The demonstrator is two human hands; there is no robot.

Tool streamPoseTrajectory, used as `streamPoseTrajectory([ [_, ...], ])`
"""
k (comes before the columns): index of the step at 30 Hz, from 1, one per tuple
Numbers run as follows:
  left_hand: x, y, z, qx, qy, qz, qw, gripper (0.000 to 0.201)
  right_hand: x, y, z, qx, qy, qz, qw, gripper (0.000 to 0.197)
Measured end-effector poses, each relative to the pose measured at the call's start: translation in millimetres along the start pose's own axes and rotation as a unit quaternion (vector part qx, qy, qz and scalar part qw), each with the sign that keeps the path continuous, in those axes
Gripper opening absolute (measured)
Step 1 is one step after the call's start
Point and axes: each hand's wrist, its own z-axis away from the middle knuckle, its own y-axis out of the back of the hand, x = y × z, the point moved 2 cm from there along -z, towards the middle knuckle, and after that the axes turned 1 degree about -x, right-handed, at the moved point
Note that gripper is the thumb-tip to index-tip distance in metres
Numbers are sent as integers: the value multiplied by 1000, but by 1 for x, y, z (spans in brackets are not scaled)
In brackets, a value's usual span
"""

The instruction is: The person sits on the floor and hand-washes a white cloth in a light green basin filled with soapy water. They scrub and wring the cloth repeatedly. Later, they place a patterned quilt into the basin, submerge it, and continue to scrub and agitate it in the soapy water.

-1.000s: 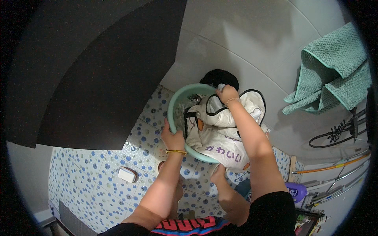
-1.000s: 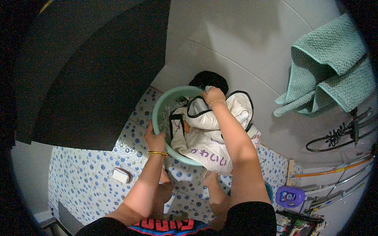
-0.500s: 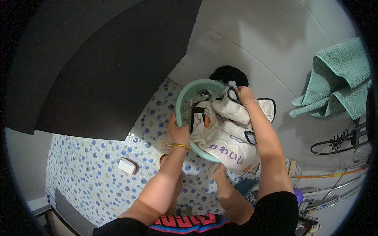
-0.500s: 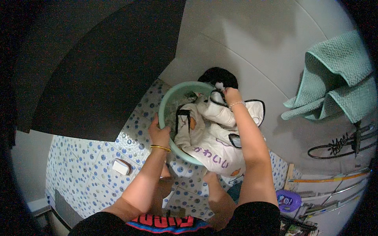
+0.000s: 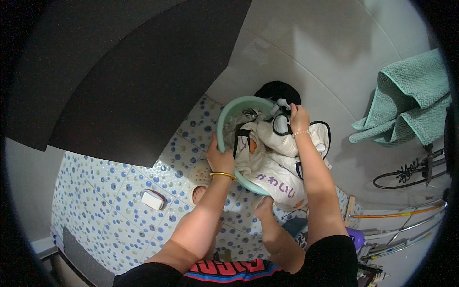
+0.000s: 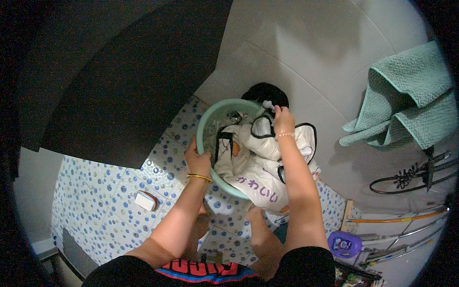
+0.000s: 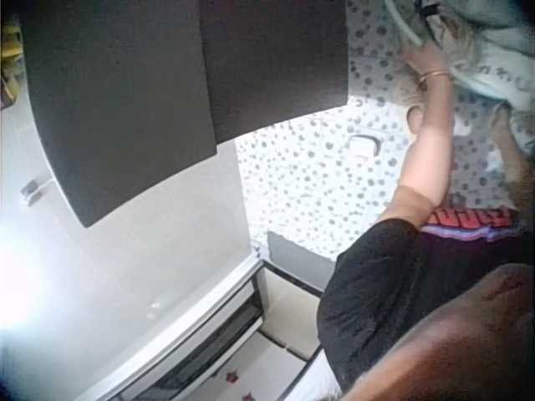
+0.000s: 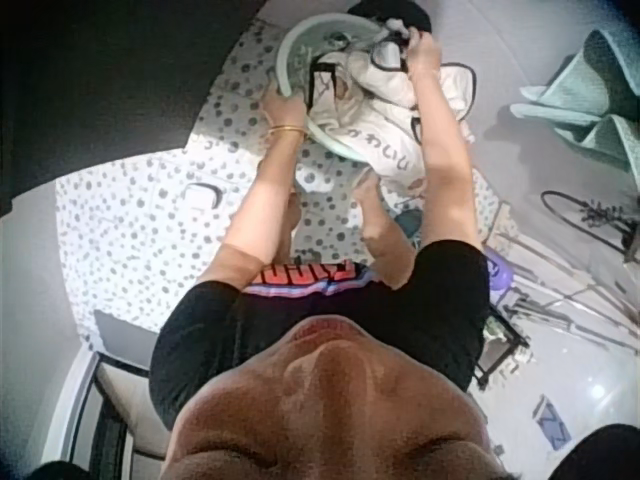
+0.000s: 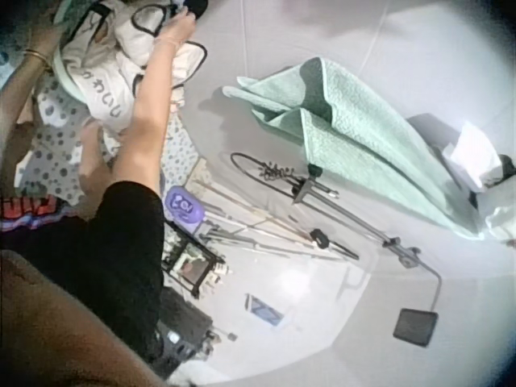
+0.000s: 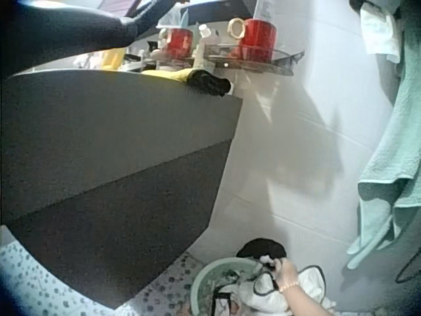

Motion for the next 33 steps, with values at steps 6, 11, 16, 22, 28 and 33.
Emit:
streamPoseTrajectory([
  [6,-15,1,-6,38,-46,15,998,57,-59,-26,91,-374,145,179,898,89],
  [11,-18,2,-7,19,-26,4,999,55,-43,-71,91,-452,126,188,863,89],
  [16,-14,5,-8,17,14,-25,999,57,-57,-78,86,-488,71,178,852,90],
  [22,-21,2,-10,5,21,21,1000,59,-54,-79,93,-487,-20,11,873,85],
  [28,-17,3,-8,12,10,14,1000,60,-44,-90,97,-457,94,170,868,64],
  [33,-24,4,-9,21,6,59,998,59,-5,-146,92,-442,189,307,821,44],
])
